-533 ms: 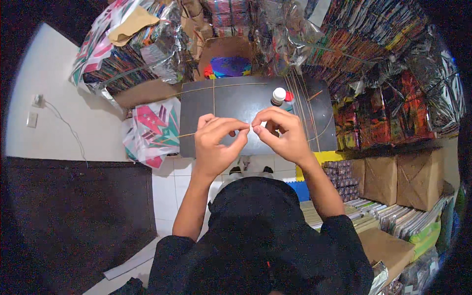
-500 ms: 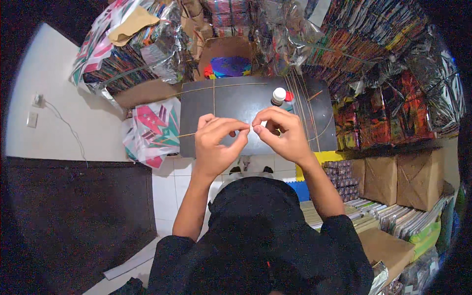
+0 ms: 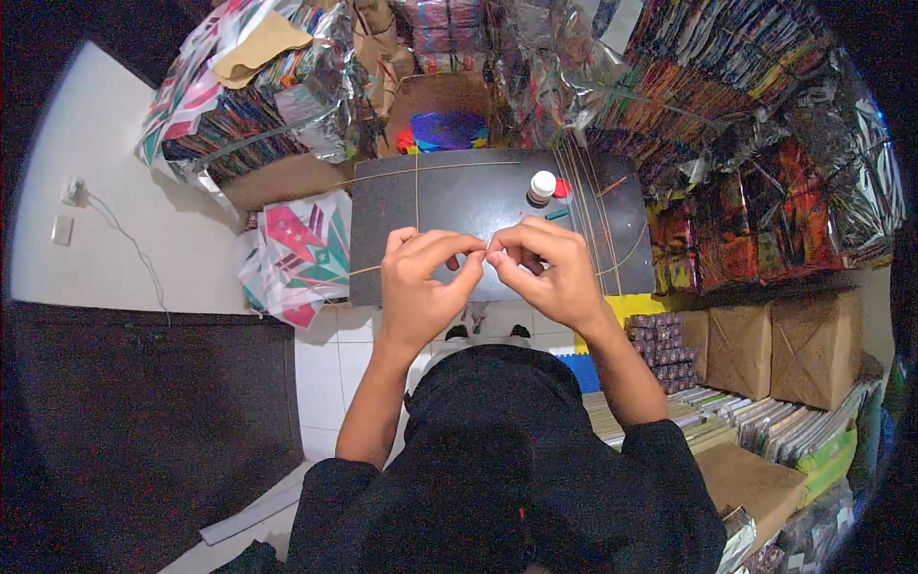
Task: Assembling the wooden frame of a kite using string and glue at a workbench.
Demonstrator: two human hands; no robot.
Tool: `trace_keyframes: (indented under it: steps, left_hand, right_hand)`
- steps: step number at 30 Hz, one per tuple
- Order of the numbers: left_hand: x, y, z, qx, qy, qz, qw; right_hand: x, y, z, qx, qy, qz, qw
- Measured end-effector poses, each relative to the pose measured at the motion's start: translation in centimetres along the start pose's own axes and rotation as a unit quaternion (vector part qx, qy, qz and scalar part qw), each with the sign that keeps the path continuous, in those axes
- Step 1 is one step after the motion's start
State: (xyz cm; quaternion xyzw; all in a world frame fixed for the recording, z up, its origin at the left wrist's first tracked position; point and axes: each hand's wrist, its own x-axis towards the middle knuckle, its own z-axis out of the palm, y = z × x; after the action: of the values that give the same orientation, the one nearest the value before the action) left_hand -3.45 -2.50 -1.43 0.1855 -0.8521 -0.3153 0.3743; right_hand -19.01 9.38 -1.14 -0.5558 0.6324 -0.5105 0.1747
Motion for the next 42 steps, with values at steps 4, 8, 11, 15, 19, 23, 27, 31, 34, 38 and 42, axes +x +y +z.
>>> trace_keyframes:
  steps: [4, 8, 11, 15, 19, 23, 27, 31, 34, 38, 42]
  left_hand:
    - [-0.2, 0.2, -0.6, -0.033, -0.016, -0.028, 0.999]
    - [-0.1, 0.5, -1.2, -0.078, -0.043, -0.035, 0.995]
    - [-0.1, 0.6, -1.4, -0.098, -0.059, -0.023, 0.993]
    - [-0.3, 0.7, -1.7, -0.084, -0.087, -0.019, 0.993]
    - [-0.5, 1.0, -1.6, -0.029, -0.088, -0.013, 0.996]
    - [-0.7, 1.4, -1.3, 0.01, -0.07, -0.019, 0.997]
    - [-0.9, 1.4, -1.1, -0.052, -0.04, -0.077, 0.995]
    - [-0.9, 1.4, -1.5, -0.115, -0.048, -0.101, 0.987]
    - [-0.9, 1.1, -1.6, -0.13, -0.066, -0.04, 0.989]
    - [-0.9, 1.1, -1.6, -0.125, -0.094, -0.02, 0.987]
    - [-0.7, 1.6, -1.7, -0.079, -0.115, -0.017, 0.99]
  right_hand:
    - [-0.3, 0.4, 0.0, 0.01, -0.007, 0.015, 1.0]
    - [-0.3, 0.7, 0.0, 0.039, -0.021, 0.015, 0.999]
    - [-0.3, 0.8, -0.2, 0.045, -0.034, 0.019, 0.998]
    - [-0.1, 0.4, -0.8, 0.022, -0.048, 0.027, 0.998]
    - [0.0, -0.4, -1.1, -0.02, -0.051, -0.009, 0.998]
    - [-0.5, -1.3, -0.6, -0.069, -0.034, -0.059, 0.995]
    - [-1.2, -1.8, 0.2, -0.073, 0.004, -0.059, 0.996]
    - [-1.2, -1.4, -0.5, -0.031, -0.02, -0.032, 0.999]
    - [-1.2, -0.9, -1.0, 0.008, -0.04, -0.022, 0.999]
    - [-0.8, -0.8, -1.8, 0.003, -0.068, -0.007, 0.998]
    - [-0.6, -0.7, -1.8, 0.0, -0.054, -0.042, 0.998]
